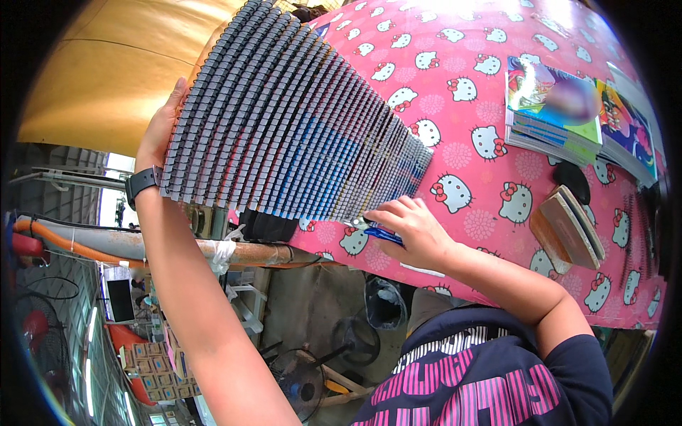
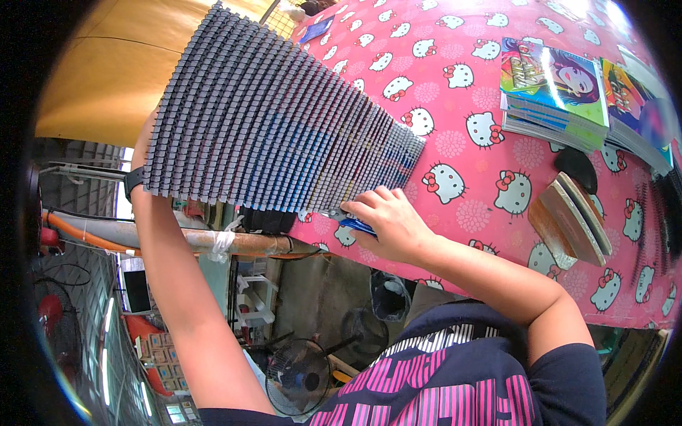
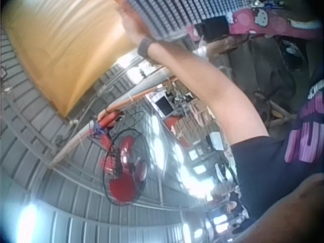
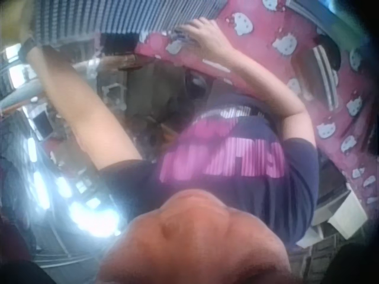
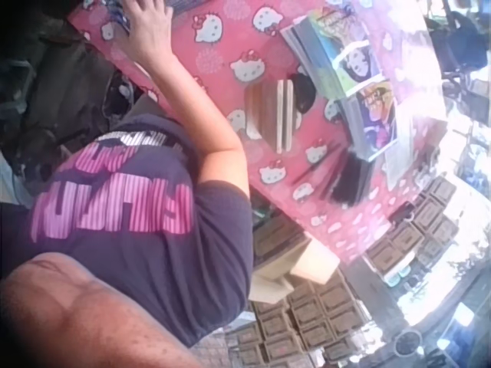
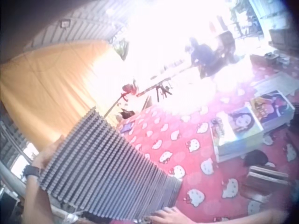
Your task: The person uses pliers to crimp and trim the ends of metal spiral bindings on a stack of notebooks.
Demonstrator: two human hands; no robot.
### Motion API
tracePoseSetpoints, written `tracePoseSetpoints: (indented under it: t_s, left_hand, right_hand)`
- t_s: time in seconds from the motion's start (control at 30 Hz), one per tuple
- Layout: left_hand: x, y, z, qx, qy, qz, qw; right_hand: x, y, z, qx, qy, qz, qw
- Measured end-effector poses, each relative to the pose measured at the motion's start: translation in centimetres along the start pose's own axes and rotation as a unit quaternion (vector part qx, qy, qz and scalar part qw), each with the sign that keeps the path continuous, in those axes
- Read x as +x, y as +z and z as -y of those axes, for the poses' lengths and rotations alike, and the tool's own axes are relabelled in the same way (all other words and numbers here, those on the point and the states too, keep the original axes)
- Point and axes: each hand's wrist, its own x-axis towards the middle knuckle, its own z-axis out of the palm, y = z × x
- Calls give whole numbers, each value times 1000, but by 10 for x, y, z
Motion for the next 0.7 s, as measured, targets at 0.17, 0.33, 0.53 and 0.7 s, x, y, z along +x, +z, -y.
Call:
tracePoseSetpoints:
  t_s: [0.17,0.33,0.53,0.7]
  left_hand:
    - [5,-4,0,-1,-30,-29,999]
    - [6,-5,-1,12,-31,-48,998]
    - [4,4,-1,8,-19,-45,999]
    - [10,-6,2,7,-12,-25,1000]
  right_hand:
    - [-1,-1,-2,-111,-69,-41,991]
    - [2,0,-6,-129,-93,-29,987]
    - [13,-3,-28,461,268,212,819]
    - [4,3,-11,118,35,39,992]
